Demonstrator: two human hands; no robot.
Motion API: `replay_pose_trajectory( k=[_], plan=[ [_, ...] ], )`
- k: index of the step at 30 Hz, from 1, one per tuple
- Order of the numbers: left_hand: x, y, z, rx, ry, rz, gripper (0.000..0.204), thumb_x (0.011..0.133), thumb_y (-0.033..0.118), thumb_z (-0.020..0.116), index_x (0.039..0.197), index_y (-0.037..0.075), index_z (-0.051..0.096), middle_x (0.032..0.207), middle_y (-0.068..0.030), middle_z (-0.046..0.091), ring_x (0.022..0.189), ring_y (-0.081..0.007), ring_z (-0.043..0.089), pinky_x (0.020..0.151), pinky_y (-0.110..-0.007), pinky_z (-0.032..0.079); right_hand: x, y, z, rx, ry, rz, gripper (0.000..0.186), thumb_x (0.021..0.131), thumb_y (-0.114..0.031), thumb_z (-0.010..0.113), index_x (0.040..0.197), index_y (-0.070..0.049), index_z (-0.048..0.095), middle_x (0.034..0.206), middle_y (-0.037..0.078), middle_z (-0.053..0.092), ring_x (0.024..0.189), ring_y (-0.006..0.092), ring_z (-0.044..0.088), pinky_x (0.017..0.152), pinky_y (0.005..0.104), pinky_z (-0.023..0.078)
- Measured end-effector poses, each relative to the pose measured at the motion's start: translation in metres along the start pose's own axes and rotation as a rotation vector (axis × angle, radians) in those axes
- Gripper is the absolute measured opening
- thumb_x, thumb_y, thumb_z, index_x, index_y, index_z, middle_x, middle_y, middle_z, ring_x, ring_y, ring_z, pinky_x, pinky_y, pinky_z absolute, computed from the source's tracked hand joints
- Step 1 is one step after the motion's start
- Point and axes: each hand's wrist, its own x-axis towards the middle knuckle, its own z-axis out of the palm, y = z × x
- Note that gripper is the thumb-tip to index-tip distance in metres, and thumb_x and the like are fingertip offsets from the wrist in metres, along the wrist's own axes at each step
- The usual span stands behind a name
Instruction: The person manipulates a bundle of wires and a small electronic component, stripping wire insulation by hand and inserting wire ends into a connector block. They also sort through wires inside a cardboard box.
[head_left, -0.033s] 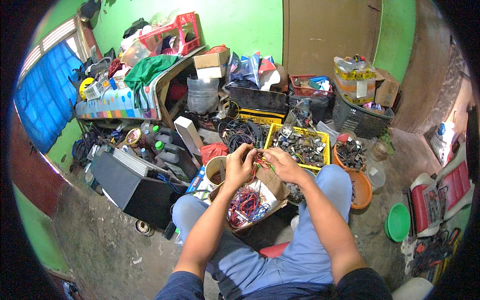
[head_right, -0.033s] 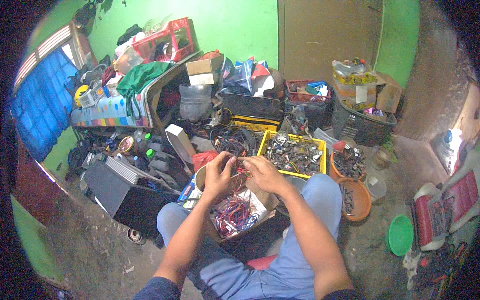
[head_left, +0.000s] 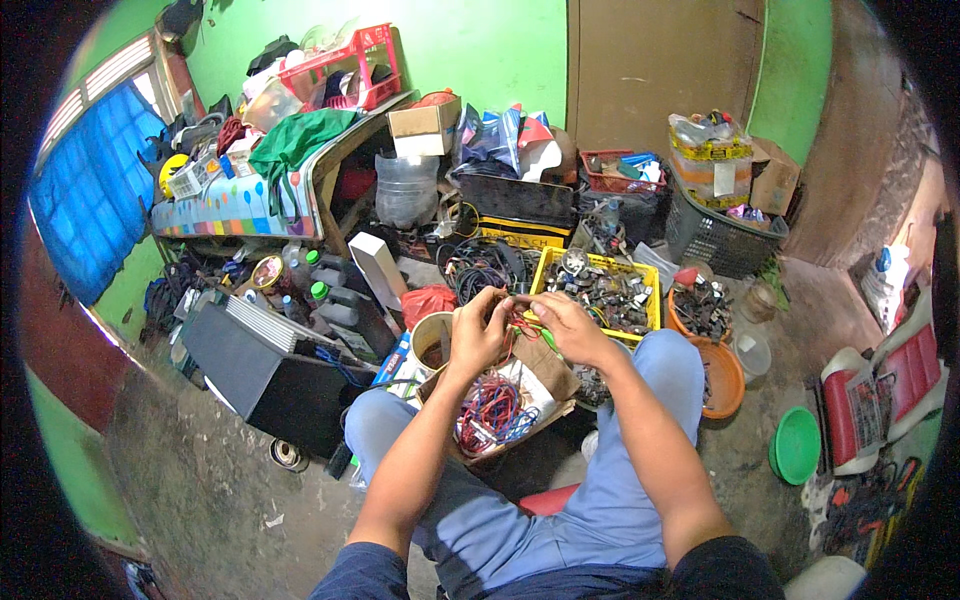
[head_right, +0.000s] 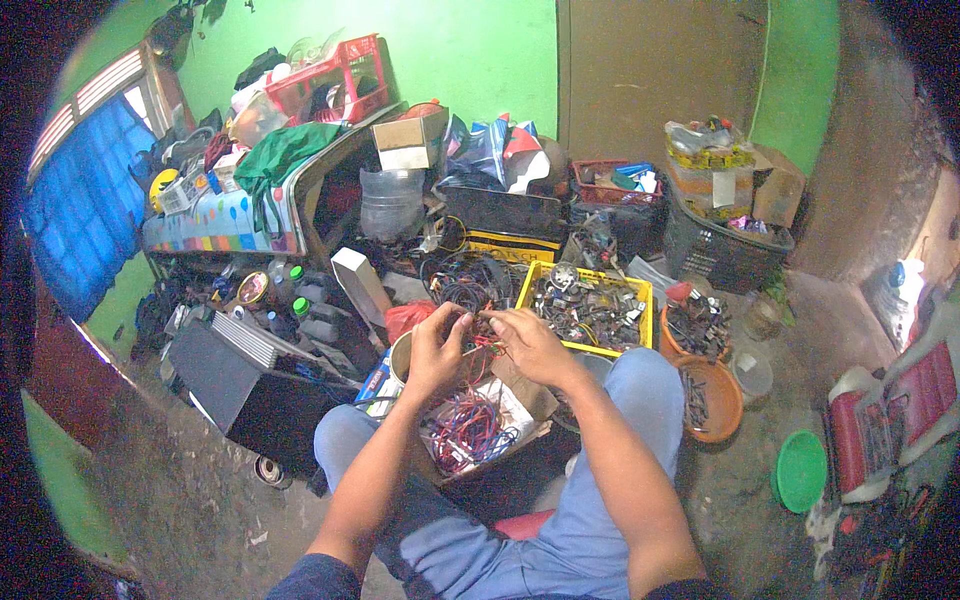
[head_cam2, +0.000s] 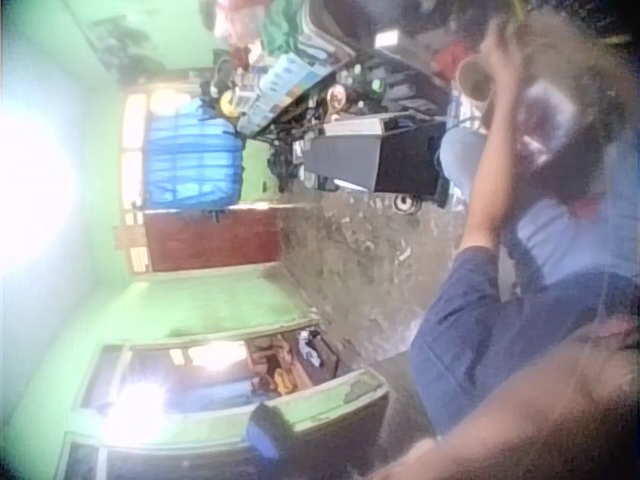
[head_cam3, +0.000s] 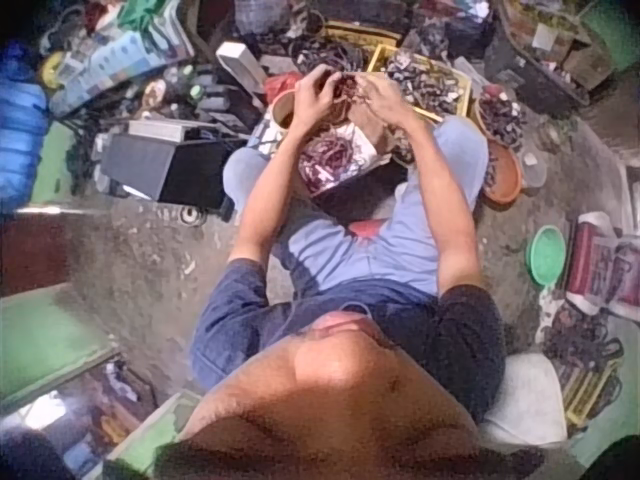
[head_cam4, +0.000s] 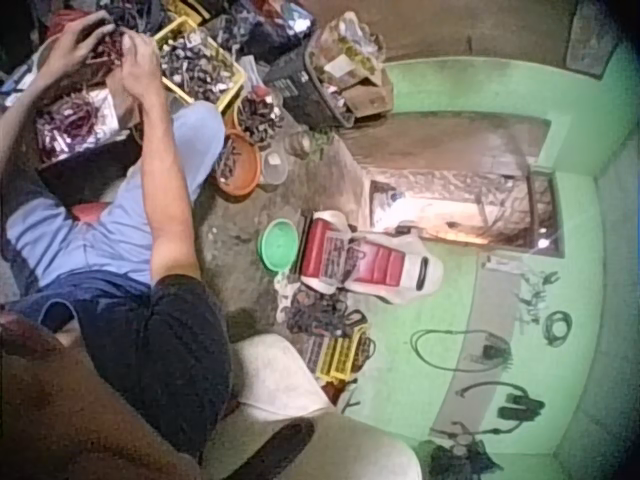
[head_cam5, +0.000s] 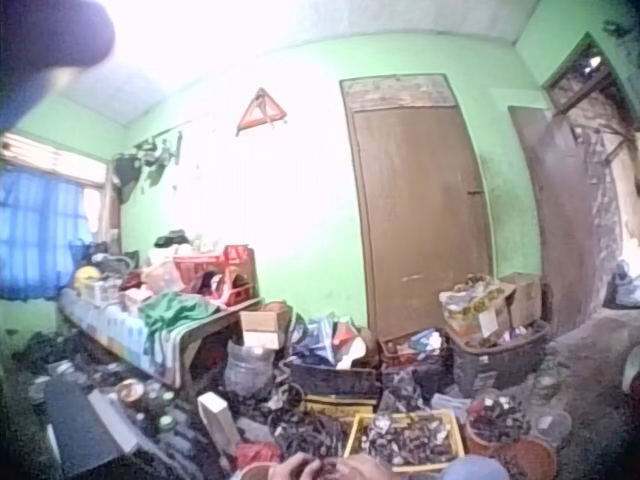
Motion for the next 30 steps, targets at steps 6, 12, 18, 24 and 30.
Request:
replay_pose_trajectory(
  k=[6, 12, 18, 24, 30],
  plan=[
    [-0.005, -0.004, -0.005, 0.079, -0.077, 0.081, 0.012, 0.093, 0.01, 0.063, 0.095, -0.001, 0.065, 0.078, -0.0183, 0.07, 0.072, -0.0298, 0.072, 0.063, -0.038, 0.051, -0.006, -0.023, -0.005, -0.216, -0.164, -0.094, 0.028, 0.089, -0.02, 0.07, 0.109, -0.001, 0.07, 0.105, 0.016, 0.068, 0.101, 0.0321, 0.064, 0.088, 0.0391, 0.049],
    [-0.006, -0.005, -0.002, 0.078, -0.128, 0.062, 0.013, 0.094, 0.012, 0.063, 0.099, 0.0, 0.065, 0.075, -0.0135, 0.069, 0.068, -0.0198, 0.069, 0.062, -0.033, 0.05, -0.005, -0.011, 0.003, -0.271, -0.182, -0.005, 0.025, 0.085, -0.018, 0.072, 0.104, -0.002, 0.071, 0.093, 0.02, 0.071, 0.087, 0.0338, 0.07, 0.079, 0.0424, 0.053],
    [0.0, -0.002, -0.001, -0.122, 0.021, -0.008, 0.019, 0.096, 0.017, 0.063, 0.104, 0.001, 0.068, 0.084, -0.0118, 0.072, 0.073, -0.0156, 0.069, 0.066, -0.032, 0.052, 0.0, -0.029, -0.005, -0.131, 0.046, 0.082, 0.022, 0.087, -0.016, 0.073, 0.104, -0.002, 0.074, 0.085, 0.017, 0.074, 0.076, 0.0129, 0.068, 0.072, 0.0351, 0.053],
    [-0.001, -0.003, -0.007, -0.066, -0.105, -0.122, 0.023, 0.095, 0.018, 0.064, 0.109, 0.0, 0.068, 0.096, -0.0102, 0.072, 0.087, -0.012, 0.066, 0.079, -0.03, 0.051, -0.003, -0.048, -0.006, 0.139, 0.027, 0.272, 0.019, 0.09, -0.018, 0.072, 0.102, -0.002, 0.075, 0.078, 0.007, 0.073, 0.065, 0.0083, 0.063, 0.057, 0.0296, 0.052],
    [-0.005, -0.01, 0.008, -0.089, -0.051, -0.077, 0.024, 0.091, 0.014, 0.07, 0.108, -0.003, 0.068, 0.086, -0.0104, 0.073, 0.078, -0.0098, 0.066, 0.07, -0.028, 0.051, -0.001, -0.031, -0.005, 0.175, 0.088, 0.3, 0.021, 0.091, -0.021, 0.073, 0.094, 0.0, 0.075, 0.063, 0.004, 0.065, 0.052, 0.0083, 0.06, 0.048, 0.0284, 0.05]
  ],
)
